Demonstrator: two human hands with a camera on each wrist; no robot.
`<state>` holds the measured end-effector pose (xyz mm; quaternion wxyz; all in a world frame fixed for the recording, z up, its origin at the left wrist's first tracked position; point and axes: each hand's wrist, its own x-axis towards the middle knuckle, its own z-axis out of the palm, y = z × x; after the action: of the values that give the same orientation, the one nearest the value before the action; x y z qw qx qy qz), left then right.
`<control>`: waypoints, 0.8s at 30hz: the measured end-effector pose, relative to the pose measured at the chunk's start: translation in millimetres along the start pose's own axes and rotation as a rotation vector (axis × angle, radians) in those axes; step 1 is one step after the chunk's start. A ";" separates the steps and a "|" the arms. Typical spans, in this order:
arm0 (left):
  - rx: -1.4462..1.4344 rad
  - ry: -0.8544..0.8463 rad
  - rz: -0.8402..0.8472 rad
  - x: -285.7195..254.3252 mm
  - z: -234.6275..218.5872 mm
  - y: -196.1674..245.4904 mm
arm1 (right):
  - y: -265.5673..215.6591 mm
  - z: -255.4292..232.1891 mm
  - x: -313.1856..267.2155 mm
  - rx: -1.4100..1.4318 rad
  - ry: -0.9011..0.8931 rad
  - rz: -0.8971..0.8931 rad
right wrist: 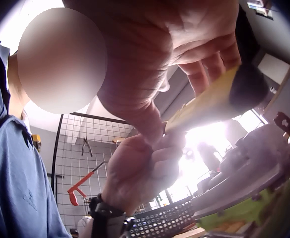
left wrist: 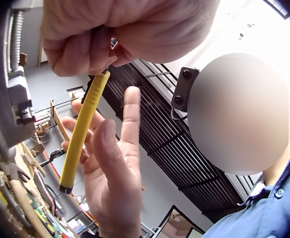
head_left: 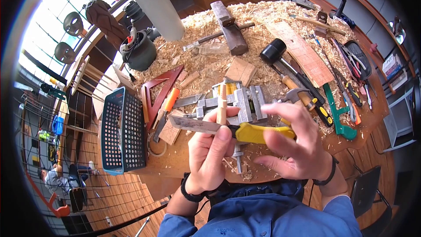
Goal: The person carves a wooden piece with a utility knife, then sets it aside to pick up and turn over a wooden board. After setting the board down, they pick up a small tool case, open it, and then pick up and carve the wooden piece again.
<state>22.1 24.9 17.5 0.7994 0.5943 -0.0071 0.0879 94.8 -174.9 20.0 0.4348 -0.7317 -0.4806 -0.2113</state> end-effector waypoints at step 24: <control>-0.082 -0.003 0.083 5.2 -4.7 -11.0 | -34.6 -11.4 -17.7 -0.068 0.081 -0.018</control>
<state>28.4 27.0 6.2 0.8187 0.5604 -0.0367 0.1195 57.5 -188.1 28.2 0.4269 -0.7325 -0.4617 -0.2606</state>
